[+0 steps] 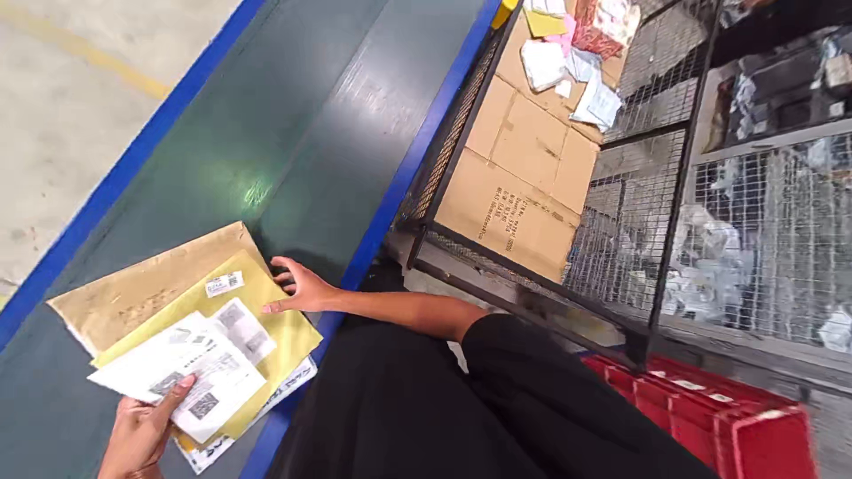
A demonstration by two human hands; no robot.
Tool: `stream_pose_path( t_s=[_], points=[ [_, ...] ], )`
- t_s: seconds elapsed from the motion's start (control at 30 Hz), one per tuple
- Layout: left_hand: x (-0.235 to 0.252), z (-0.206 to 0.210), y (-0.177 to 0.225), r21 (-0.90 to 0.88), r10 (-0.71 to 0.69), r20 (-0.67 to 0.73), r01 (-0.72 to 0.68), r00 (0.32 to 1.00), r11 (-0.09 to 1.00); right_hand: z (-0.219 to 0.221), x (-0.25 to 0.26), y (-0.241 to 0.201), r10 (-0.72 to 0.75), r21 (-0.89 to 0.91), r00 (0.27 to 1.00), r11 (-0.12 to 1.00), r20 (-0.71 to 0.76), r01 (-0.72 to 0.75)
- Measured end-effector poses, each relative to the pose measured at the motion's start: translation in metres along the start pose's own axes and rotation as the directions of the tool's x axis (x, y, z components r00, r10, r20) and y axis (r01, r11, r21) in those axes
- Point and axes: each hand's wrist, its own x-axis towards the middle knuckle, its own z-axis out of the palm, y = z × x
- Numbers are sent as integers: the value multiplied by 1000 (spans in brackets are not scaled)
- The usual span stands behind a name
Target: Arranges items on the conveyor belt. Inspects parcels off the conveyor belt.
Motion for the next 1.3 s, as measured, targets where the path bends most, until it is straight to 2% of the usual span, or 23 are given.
stream_pose_path(
  t_s=[0.07, 0.1, 0.17, 0.23, 0.3, 0.37, 0.43, 0.47, 0.53, 0.57, 0.63, 0.7, 0.73, 0.77, 0.8, 0.87, 0.9, 0.93, 1.0, 1.03, 1.13, 1.23, 1.3],
  points=[
    [31, 51, 39, -11, 83, 126, -82, 989, 997, -53, -4, -19, -12, 140, 997, 990, -81, 23],
    [48, 79, 57, 9, 89, 162, -91, 983, 996, -81, -13, -29, 27, 231, 997, 973, -67, -11],
    [85, 150, 91, 112, 43, 167, -62, 985, 992, -140, -45, -48, 151, 386, 988, 912, 1, -140],
    [126, 227, 110, 207, -15, 236, -36, 972, 978, -201, -79, -49, 151, 464, 989, 876, 2, -135],
    [163, 311, 121, 270, -96, 320, 7, 943, 963, -257, -111, -41, 137, 495, 972, 868, -190, -26],
    [204, 407, 124, 313, -174, 411, 41, 895, 949, -323, -136, -45, 178, 454, 871, 889, -458, 57],
    [247, 514, 139, 320, -181, 542, -2, 820, 948, -405, -152, -67, 193, 340, 722, 938, -665, 62],
    [270, 573, 158, 310, -149, 617, -64, 772, 949, -455, -154, -83, 140, 245, 643, 967, -753, 76],
    [323, 699, 217, 252, -24, 734, -239, 678, 938, -583, -149, -133, -50, -19, 480, 997, -876, 69],
    [348, 758, 249, 236, 54, 744, -338, 665, 911, -654, -144, -163, -138, -124, 397, 990, -907, 60],
    [383, 852, 315, 293, 215, 685, -534, 696, 793, -789, -134, -227, -157, -137, 306, 987, -939, 84],
    [386, 902, 373, 359, 356, 588, -629, 726, 690, -874, -130, -279, -58, -13, 193, 974, -979, 225],
    [378, 913, 392, 358, 419, 569, -672, 707, 648, -893, -130, -296, -21, 27, 158, 955, -987, 295],
    [365, 914, 399, 327, 469, 592, -728, 655, 603, -899, -130, -302, -24, 25, 143, 942, -989, 335],
    [350, 908, 394, 266, 501, 646, -785, 575, 559, -898, -127, -299, -70, -10, 156, 936, -985, 353],
    [326, 879, 353, 133, 499, 765, -858, 406, 495, -873, -119, -268, -158, -66, 263, 942, -952, 328],
    [316, 858, 318, 108, 467, 804, -863, 367, 493, -852, -115, -240, -161, -56, 336, 952, -928, 302],
    [305, 830, 276, 129, 407, 830, -842, 380, 524, -826, -113, -204, -132, -21, 416, 965, -900, 260],
    [281, 762, 187, 227, 280, 823, -737, 495, 637, -765, -117, -125, -30, 73, 547, 983, -836, 167],
    [267, 722, 145, 273, 225, 797, -667, 560, 693, -732, -120, -89, 22, 119, 577, 984, -816, 131],
    [205, 583, 46, 452, 68, 625, -431, 778, 781, -631, -135, -4, 195, 278, 590, 959, -784, 52],
    [134, 459, -1, 626, -29, 382, -236, 924, 743, -545, -150, 34, 274, 315, 551, 949, -788, -21],
    [86, 395, -4, 696, -23, 202, -127, 979, 707, -491, -151, 39, 171, 166, 552, 984, -816, -60]
  ],
)
